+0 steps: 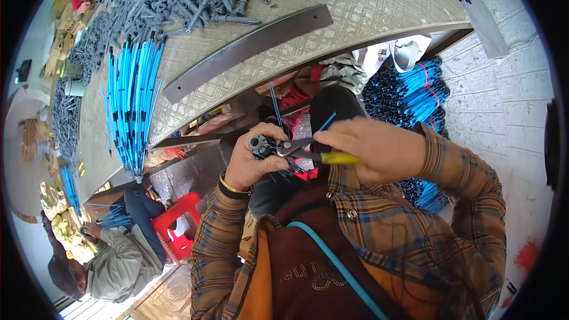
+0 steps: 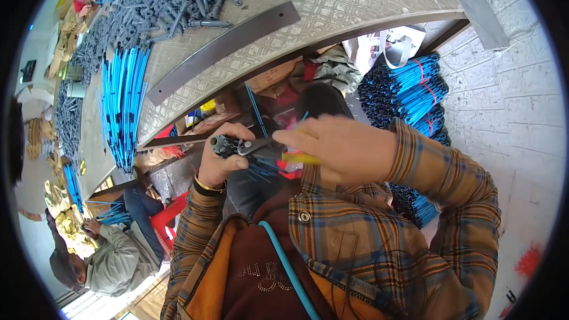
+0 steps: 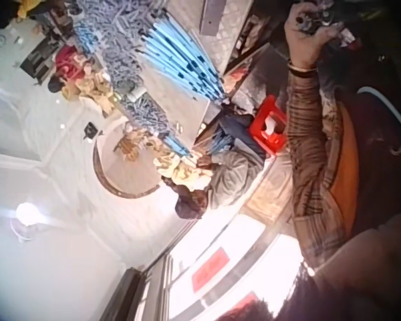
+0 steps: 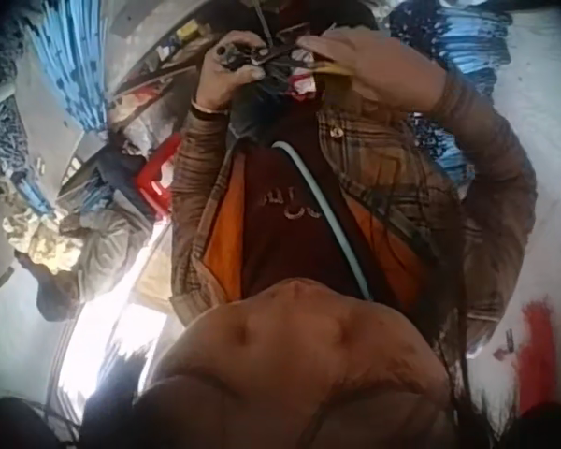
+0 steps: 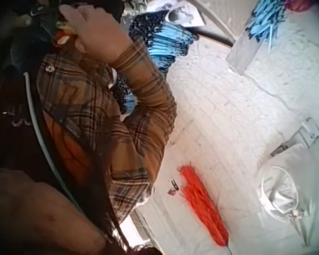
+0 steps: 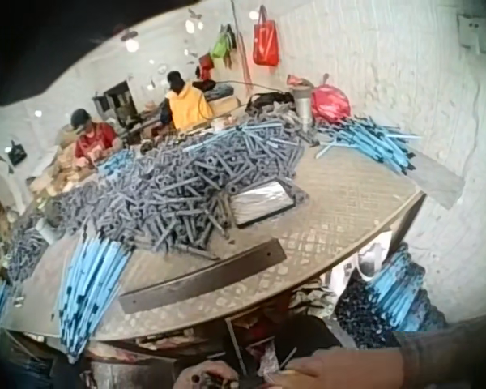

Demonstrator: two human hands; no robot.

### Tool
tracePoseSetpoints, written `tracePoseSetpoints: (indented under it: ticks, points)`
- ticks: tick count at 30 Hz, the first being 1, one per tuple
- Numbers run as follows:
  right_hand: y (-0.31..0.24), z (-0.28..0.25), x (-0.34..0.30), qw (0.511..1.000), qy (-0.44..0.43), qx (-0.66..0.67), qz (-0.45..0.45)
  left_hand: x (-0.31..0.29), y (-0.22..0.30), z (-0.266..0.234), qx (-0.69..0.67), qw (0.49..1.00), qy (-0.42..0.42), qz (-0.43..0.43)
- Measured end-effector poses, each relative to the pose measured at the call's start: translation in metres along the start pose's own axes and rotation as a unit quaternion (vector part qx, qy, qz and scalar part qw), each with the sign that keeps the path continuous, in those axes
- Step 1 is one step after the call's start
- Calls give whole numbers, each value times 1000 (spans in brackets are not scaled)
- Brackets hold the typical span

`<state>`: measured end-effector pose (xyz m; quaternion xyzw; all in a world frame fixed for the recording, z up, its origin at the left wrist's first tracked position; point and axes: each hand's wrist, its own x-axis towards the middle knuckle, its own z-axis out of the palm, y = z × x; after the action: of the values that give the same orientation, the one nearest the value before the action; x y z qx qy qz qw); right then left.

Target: The person aligns umbrella ribs on a fixture, attaches them around a plastic hub with wire, and tightens and cuts the wire using pliers.

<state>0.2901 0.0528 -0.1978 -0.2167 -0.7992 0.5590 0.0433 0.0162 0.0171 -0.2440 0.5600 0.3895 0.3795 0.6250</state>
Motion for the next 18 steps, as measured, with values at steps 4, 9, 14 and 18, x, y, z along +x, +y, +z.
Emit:
tracePoseSetpoints:
  ticks: [4,9,14,18]
  points:
    - [5,12,5,924,-140,286,213,-1,7,1,-33,999,-7,-10]
    - [69,99,1,650,-165,737,86,4,3,-4,-43,995,-88,-24]
    - [32,39,11,936,-88,338,33,-4,-4,-11,-41,998,-51,-16]
    - [34,36,2,858,-116,492,92,0,7,1,-80,996,6,-45]
